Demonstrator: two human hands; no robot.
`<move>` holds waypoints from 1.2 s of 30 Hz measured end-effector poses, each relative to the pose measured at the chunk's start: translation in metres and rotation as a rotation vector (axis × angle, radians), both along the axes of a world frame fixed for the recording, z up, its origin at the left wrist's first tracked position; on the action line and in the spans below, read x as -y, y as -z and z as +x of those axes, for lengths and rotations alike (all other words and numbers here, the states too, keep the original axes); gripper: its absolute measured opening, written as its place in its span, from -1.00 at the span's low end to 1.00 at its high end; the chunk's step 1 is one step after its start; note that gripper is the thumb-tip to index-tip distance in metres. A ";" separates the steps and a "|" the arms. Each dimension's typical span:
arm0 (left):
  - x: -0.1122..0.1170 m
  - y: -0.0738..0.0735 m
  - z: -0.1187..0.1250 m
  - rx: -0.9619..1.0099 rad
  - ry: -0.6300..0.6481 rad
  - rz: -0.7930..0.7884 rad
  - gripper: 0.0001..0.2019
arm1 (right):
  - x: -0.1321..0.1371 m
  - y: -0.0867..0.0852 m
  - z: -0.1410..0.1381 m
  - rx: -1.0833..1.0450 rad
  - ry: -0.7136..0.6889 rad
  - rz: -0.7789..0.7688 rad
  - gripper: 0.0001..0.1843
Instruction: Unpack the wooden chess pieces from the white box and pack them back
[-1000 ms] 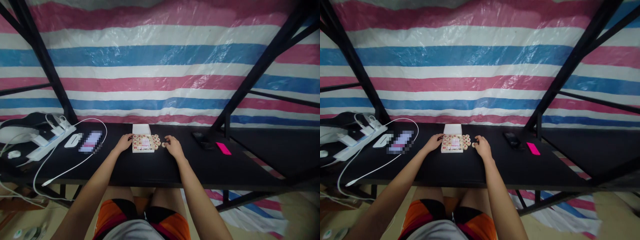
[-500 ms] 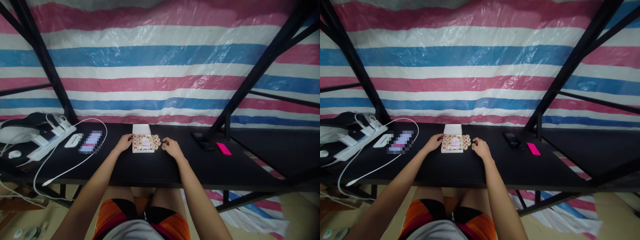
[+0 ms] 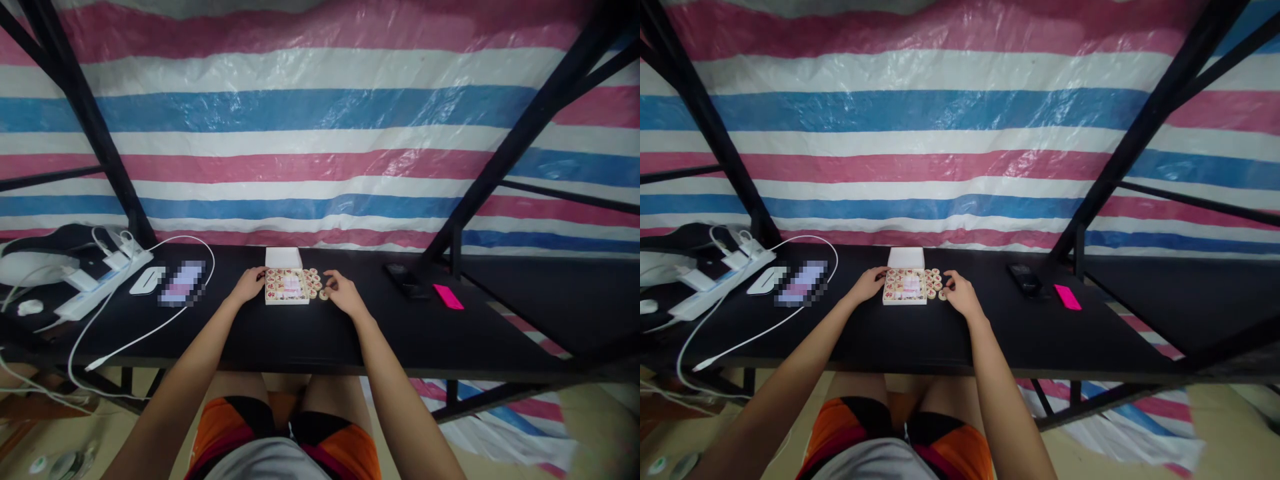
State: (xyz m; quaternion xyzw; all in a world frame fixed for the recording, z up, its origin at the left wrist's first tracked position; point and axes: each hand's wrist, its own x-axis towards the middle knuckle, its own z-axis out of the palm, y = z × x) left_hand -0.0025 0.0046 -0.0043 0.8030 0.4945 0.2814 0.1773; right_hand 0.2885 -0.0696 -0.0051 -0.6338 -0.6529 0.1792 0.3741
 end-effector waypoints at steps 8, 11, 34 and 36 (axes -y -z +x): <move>0.002 -0.003 0.001 0.007 0.011 0.005 -0.65 | -0.002 0.002 0.000 0.030 -0.011 0.049 -0.65; 0.002 -0.003 0.002 0.001 0.001 -0.001 -0.65 | -0.002 0.003 0.002 0.066 0.016 0.070 -0.65; 0.003 -0.004 0.002 -0.002 -0.007 -0.009 -0.64 | 0.008 -0.009 -0.013 -0.241 -0.041 -0.081 -0.74; 0.002 -0.003 0.002 -0.003 0.000 -0.008 -0.64 | 0.007 -0.008 -0.012 -0.233 -0.053 -0.080 -0.74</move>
